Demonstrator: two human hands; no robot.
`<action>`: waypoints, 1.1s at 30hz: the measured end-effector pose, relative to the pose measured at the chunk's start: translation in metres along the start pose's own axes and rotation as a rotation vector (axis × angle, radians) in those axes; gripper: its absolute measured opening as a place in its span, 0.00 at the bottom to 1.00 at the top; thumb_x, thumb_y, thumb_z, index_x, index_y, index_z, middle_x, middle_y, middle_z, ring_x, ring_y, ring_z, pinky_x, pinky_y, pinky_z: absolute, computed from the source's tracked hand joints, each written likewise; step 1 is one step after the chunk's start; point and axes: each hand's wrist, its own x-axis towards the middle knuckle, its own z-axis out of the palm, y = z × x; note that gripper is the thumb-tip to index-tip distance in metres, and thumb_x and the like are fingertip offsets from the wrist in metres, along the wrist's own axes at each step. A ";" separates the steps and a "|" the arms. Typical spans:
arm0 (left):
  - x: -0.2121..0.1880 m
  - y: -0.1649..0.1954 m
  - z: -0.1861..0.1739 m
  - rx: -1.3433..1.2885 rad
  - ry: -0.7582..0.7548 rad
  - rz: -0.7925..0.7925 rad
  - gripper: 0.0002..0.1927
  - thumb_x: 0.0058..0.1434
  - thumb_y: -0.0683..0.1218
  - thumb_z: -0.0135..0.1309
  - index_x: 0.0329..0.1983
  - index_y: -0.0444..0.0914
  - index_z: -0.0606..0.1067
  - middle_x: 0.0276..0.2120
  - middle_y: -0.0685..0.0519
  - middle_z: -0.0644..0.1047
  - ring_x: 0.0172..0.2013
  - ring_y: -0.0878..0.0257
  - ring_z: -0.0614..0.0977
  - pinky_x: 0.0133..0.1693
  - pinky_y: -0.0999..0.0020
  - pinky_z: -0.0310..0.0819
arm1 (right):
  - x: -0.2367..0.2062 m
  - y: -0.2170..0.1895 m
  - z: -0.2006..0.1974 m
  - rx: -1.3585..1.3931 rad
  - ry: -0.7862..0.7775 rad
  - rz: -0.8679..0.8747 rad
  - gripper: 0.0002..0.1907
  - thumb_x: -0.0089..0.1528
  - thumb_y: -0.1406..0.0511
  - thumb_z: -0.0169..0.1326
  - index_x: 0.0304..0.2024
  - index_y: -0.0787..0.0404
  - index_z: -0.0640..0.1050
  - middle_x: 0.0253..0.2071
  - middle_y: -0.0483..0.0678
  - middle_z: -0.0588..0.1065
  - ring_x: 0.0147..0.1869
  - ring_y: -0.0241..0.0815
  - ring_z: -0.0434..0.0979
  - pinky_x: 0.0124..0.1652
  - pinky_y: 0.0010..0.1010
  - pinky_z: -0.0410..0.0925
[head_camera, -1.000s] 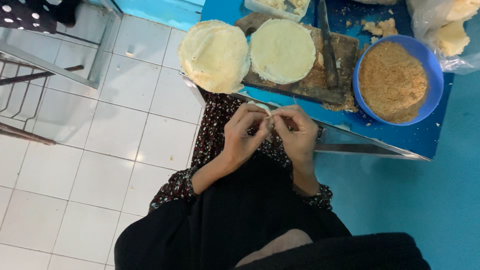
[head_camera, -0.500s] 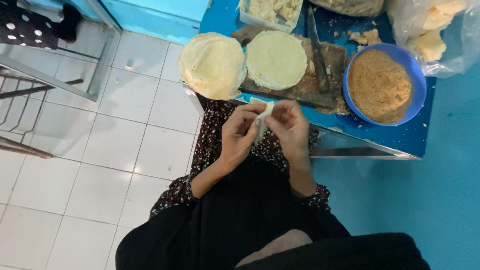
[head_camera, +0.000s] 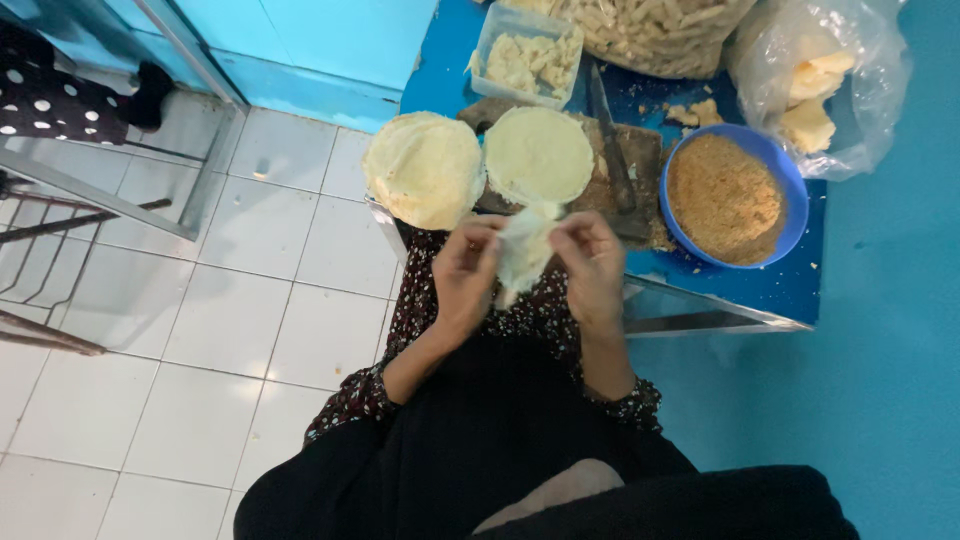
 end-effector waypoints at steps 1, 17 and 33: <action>0.005 -0.003 -0.001 -0.033 0.062 -0.065 0.01 0.71 0.35 0.51 0.44 0.31 0.73 0.50 0.46 0.78 0.51 0.64 0.80 0.56 0.72 0.77 | 0.004 0.000 -0.002 -0.004 0.027 -0.067 0.08 0.65 0.76 0.61 0.44 0.63 0.76 0.41 0.44 0.76 0.44 0.31 0.75 0.46 0.21 0.69; 0.062 0.005 0.024 -0.308 -0.046 -0.272 0.25 0.66 0.31 0.56 0.65 0.35 0.65 0.45 0.47 0.80 0.47 0.62 0.82 0.48 0.69 0.79 | 0.041 -0.032 0.019 0.583 0.008 0.130 0.17 0.64 0.74 0.54 0.56 0.63 0.70 0.52 0.54 0.74 0.56 0.45 0.79 0.55 0.36 0.76; 0.055 -0.033 -0.007 0.216 -0.270 -0.396 0.16 0.68 0.45 0.60 0.54 0.31 0.74 0.43 0.48 0.80 0.42 0.63 0.81 0.47 0.67 0.77 | 0.065 -0.042 0.017 0.417 0.067 -0.069 0.16 0.72 0.71 0.53 0.62 0.63 0.68 0.57 0.51 0.73 0.62 0.43 0.76 0.62 0.36 0.73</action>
